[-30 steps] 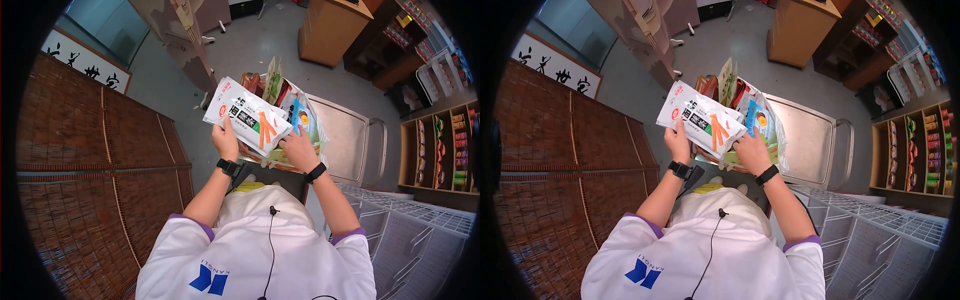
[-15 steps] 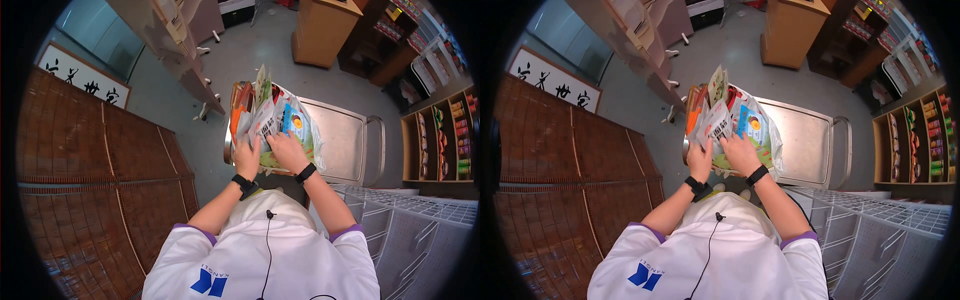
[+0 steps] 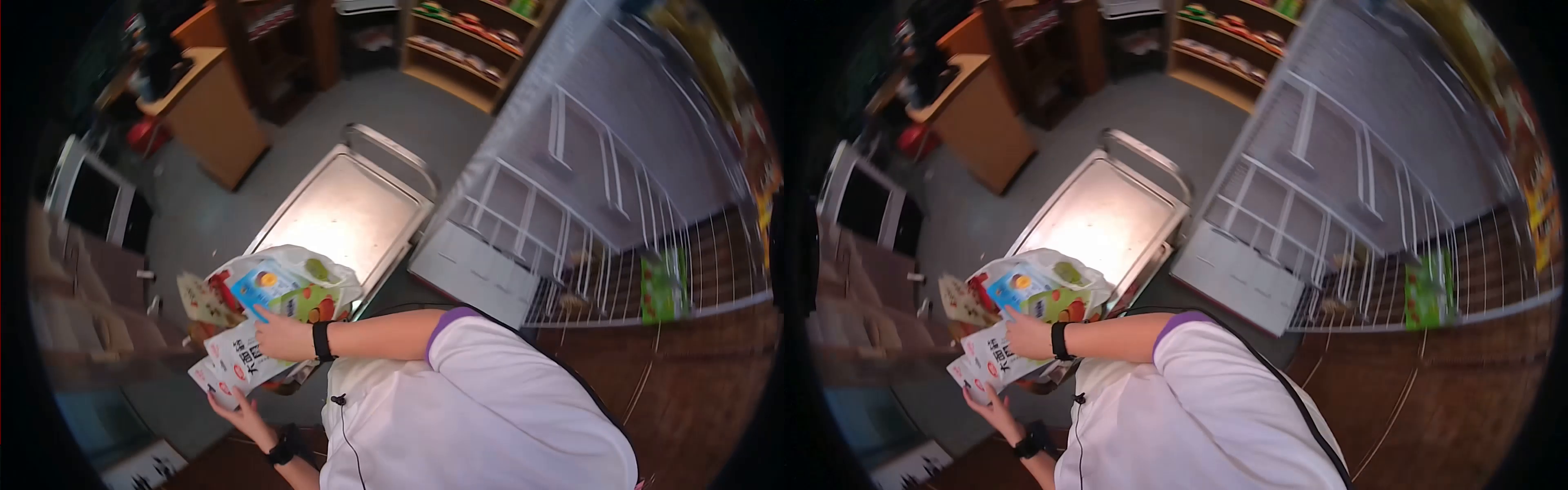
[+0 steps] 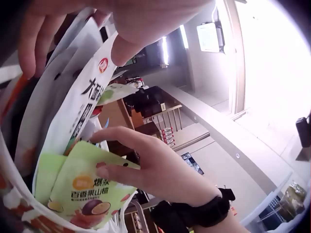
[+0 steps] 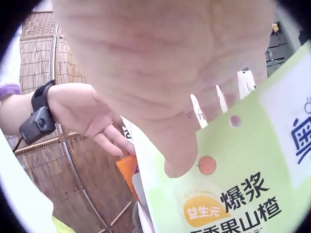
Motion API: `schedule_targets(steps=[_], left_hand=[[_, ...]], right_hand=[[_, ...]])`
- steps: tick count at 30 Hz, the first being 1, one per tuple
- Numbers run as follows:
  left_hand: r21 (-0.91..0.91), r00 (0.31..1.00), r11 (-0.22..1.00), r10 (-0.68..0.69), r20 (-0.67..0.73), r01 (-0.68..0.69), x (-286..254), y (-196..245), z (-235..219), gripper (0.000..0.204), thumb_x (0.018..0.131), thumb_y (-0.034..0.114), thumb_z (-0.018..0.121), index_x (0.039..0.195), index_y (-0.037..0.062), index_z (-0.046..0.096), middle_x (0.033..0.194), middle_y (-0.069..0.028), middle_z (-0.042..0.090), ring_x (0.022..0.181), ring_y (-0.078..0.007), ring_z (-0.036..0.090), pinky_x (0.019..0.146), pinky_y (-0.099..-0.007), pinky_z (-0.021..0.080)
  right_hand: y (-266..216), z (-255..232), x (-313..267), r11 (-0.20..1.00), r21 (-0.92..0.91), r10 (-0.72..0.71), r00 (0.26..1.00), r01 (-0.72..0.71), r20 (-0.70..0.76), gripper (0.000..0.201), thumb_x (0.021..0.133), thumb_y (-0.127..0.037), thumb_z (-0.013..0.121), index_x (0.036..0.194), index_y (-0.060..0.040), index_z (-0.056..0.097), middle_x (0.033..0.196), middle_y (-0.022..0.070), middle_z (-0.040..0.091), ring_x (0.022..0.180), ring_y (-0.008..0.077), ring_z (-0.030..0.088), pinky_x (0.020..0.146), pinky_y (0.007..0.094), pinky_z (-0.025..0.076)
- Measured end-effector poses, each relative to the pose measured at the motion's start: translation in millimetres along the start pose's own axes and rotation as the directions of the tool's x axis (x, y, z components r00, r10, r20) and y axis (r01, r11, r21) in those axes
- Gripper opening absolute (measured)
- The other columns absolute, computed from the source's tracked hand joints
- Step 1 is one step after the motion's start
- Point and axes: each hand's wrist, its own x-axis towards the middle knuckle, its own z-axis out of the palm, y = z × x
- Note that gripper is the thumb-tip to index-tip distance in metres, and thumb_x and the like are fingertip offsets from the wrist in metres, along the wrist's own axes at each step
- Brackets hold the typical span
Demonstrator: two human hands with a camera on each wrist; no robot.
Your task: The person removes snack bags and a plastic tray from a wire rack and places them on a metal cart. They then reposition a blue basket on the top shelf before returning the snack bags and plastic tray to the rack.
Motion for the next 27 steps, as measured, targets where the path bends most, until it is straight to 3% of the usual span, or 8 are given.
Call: schedule_targets(steps=[4,10,12,16,18,22,23,27], left_hand=[[0.269,0.865,0.828,0.427,0.264,-0.491,43.8,-2.5,-22.2,0.047,0.091,0.022,0.058,0.128,-0.0039,0.044,0.125,-0.0151,0.051,0.110,-0.0192,0.049,0.085,-0.0332,0.044],[0.457,0.723,0.851,-0.143,0.676,-0.259,129.8,-6.0,-63.1,0.036,0.093,0.023,0.057,0.119,-0.0024,0.055,0.103,-0.0069,0.061,0.084,-0.0107,0.056,0.071,-0.0227,0.046],[0.635,0.700,0.606,-0.173,0.693,-0.479,44.8,114.7,-47.0,0.043,0.093,0.030,0.055,0.124,0.0006,0.053,0.123,-0.0208,0.056,0.110,-0.0321,0.056,0.097,-0.0369,0.040],[0.470,0.606,0.385,0.450,0.656,-0.795,49.7,145.5,-32.8,0.032,0.089,0.020,0.061,0.112,-0.0021,0.061,0.102,-0.0190,0.066,0.092,-0.0296,0.064,0.082,-0.0344,0.049],[0.364,0.576,0.448,0.593,0.563,-0.816,25.5,167.6,-5.3,0.031,0.089,0.020,0.061,0.111,-0.0022,0.061,0.102,-0.0187,0.065,0.093,-0.0278,0.064,0.083,-0.0338,0.049],[0.002,0.540,0.643,0.641,0.546,-0.766,-1.5,167.1,30.7,0.027,0.091,0.016,0.058,0.109,-0.0038,0.061,0.104,-0.0161,0.065,0.094,-0.0238,0.062,0.084,-0.0326,0.048],[0.003,0.510,0.638,0.612,0.604,-0.770,-24.7,169.4,39.2,0.024,0.091,0.013,0.057,0.108,-0.0044,0.061,0.103,-0.0150,0.065,0.094,-0.0224,0.061,0.084,-0.0318,0.047],[-0.141,0.354,0.693,0.519,0.778,-0.707,-37.5,102.1,73.5,0.027,0.095,0.012,0.051,0.117,-0.0028,0.056,0.105,-0.0113,0.063,0.092,-0.0154,0.059,0.081,-0.0275,0.046]], right_hand=[[2.4,-24.1,-21.6,0.995,0.095,0.039,0.995,-0.031,-0.087,0.006,0.078,-0.017,0.055,0.078,-0.0140,0.060,0.080,0.0013,0.057,0.093,0.0222,0.056,0.105,0.0520,0.026],[1.9,-48.9,-84.4,0.935,0.289,0.266,0.944,-0.203,-0.196,0.006,0.074,-0.011,0.059,0.080,-0.0100,0.059,0.085,0.0046,0.056,0.097,0.0202,0.055,0.108,0.0516,0.025],[0.3,-66.7,-113.9,0.895,0.387,0.319,0.926,-0.224,-0.201,0.013,0.072,-0.009,0.060,0.085,-0.0073,0.060,0.090,0.0069,0.057,0.100,0.0220,0.055,0.109,0.0497,0.025],[-10.3,-92.9,-178.0,0.764,0.516,0.594,0.736,-0.388,-0.325,0.018,0.073,-0.005,0.059,0.090,-0.0050,0.062,0.095,0.0086,0.059,0.099,0.0240,0.056,0.104,0.0426,0.034],[-11.0,-94.8,-218.0,0.563,0.502,0.824,0.492,-0.656,-0.282,0.017,0.076,-0.003,0.058,0.092,-0.0043,0.062,0.094,0.0101,0.060,0.095,0.0258,0.058,0.091,0.0397,0.044],[-8.0,-95.4,-302.2,0.250,0.685,0.942,0.009,-0.684,-0.335,0.014,0.085,-0.006,0.056,0.097,-0.0022,0.061,0.092,0.0108,0.062,0.090,0.0256,0.060,0.081,0.0338,0.048],[-6.2,-100.3,-357.7,0.054,0.861,0.918,-0.313,-0.506,-0.241,0.015,0.087,-0.008,0.057,0.099,-0.0019,0.061,0.094,0.0078,0.062,0.088,0.0187,0.060,0.081,0.0304,0.047],[-16.0,-143.4,-499.4,0.158,0.950,0.686,-0.662,-0.270,-0.302,0.017,0.088,-0.007,0.056,0.104,-0.0027,0.056,0.086,0.0046,0.062,0.078,0.0112,0.058,0.070,0.0240,0.048]])
